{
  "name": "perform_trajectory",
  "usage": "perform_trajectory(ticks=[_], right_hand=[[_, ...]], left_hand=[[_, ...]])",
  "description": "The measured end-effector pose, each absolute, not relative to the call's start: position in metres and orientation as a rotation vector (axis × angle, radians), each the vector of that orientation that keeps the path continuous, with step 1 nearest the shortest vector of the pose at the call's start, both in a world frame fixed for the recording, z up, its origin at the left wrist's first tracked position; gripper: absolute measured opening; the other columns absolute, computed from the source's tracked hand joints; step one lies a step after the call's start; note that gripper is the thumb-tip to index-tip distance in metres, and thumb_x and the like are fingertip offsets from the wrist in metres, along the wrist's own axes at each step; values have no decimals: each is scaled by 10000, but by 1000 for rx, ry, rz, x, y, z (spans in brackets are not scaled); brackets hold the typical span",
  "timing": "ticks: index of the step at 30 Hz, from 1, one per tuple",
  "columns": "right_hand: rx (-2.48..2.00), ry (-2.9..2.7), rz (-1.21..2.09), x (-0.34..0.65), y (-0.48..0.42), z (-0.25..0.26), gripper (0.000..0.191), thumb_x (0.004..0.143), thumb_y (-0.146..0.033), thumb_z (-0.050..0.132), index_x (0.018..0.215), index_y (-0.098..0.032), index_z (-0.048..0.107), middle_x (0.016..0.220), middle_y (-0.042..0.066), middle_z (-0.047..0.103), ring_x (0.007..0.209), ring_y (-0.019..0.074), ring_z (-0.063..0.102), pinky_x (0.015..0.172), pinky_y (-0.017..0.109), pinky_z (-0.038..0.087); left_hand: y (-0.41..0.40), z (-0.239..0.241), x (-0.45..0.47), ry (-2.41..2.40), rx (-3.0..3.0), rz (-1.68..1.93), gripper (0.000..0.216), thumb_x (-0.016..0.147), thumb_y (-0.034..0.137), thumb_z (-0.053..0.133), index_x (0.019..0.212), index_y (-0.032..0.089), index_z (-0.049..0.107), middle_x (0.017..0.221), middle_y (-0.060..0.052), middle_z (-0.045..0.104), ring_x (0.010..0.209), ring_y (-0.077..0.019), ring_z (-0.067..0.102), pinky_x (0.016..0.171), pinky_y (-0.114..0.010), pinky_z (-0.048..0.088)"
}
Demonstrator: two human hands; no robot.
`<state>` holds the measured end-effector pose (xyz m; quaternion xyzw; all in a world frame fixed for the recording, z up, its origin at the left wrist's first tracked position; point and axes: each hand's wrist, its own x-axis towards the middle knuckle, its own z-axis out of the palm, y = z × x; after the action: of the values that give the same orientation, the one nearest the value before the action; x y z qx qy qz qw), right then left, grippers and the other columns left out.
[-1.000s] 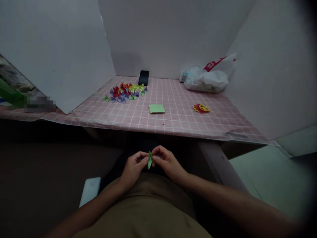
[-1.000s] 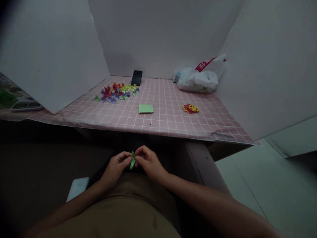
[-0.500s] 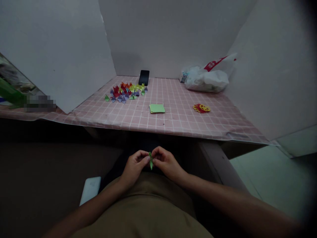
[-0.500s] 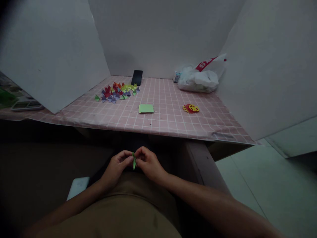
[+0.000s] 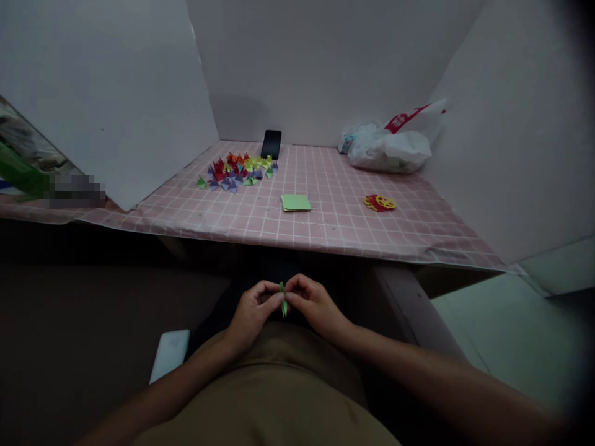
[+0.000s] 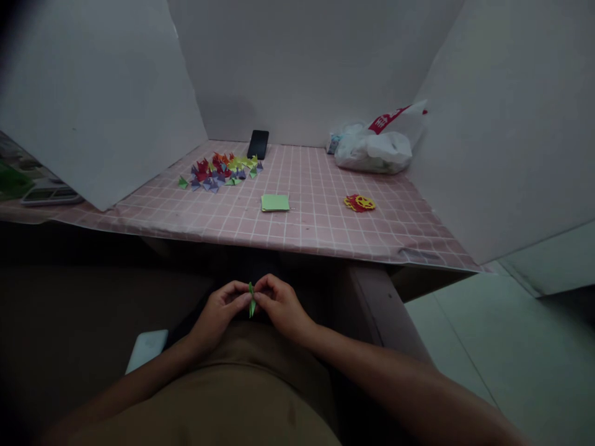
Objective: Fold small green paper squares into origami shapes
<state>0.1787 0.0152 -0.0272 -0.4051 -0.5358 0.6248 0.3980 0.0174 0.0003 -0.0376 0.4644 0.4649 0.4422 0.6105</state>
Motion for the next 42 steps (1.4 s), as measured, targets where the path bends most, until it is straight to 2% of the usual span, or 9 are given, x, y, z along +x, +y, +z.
perform_trajectory(ticks=[5,13,18,28,35,42], right_hand=[[-1027,-1348,1585,178,16,-30,108,763,-229,637,809,-182,552,651,-34,574,605,124,558,611,276,436],[-1061,-1458,1461,178,15,-34,71,774,-200,616,801,-187,551,689,-32,539,619,116,503,593,260,405],[-1066,-1480,1468,178,13,-36,76,784,-189,609,826,-191,545,714,-28,541,640,118,511,594,253,415],[-1062,-1434,1507,177,13,-34,93,772,-172,598,810,-198,518,681,-40,527,615,114,519,590,254,427],[-1066,-1399,1560,177,13,-28,85,779,-199,586,805,-203,506,654,-43,531,592,113,529,588,258,420],[-1020,-1350,1635,180,16,-29,128,822,-291,597,826,-187,522,614,-32,587,585,127,567,618,279,438]], left_hand=[[1,-42,19,1045,1065,1041,241,726,304,720,892,153,631,831,-29,654,751,-167,614,729,-305,473],[1,-39,18,1111,1149,1036,193,758,294,674,880,151,635,841,-32,638,791,-168,596,742,-291,458],[1,-39,19,1133,1145,1020,182,747,292,676,848,151,619,794,-19,627,735,-159,595,696,-284,460],[1,-43,20,1050,1071,1023,232,746,269,699,918,165,584,799,-9,639,716,-148,611,688,-288,470],[2,-46,20,1048,1004,1043,291,694,240,734,924,172,568,786,9,616,699,-133,593,682,-275,458],[0,-41,17,1095,1101,1013,164,786,306,665,849,160,626,757,4,625,707,-141,574,689,-268,433]])
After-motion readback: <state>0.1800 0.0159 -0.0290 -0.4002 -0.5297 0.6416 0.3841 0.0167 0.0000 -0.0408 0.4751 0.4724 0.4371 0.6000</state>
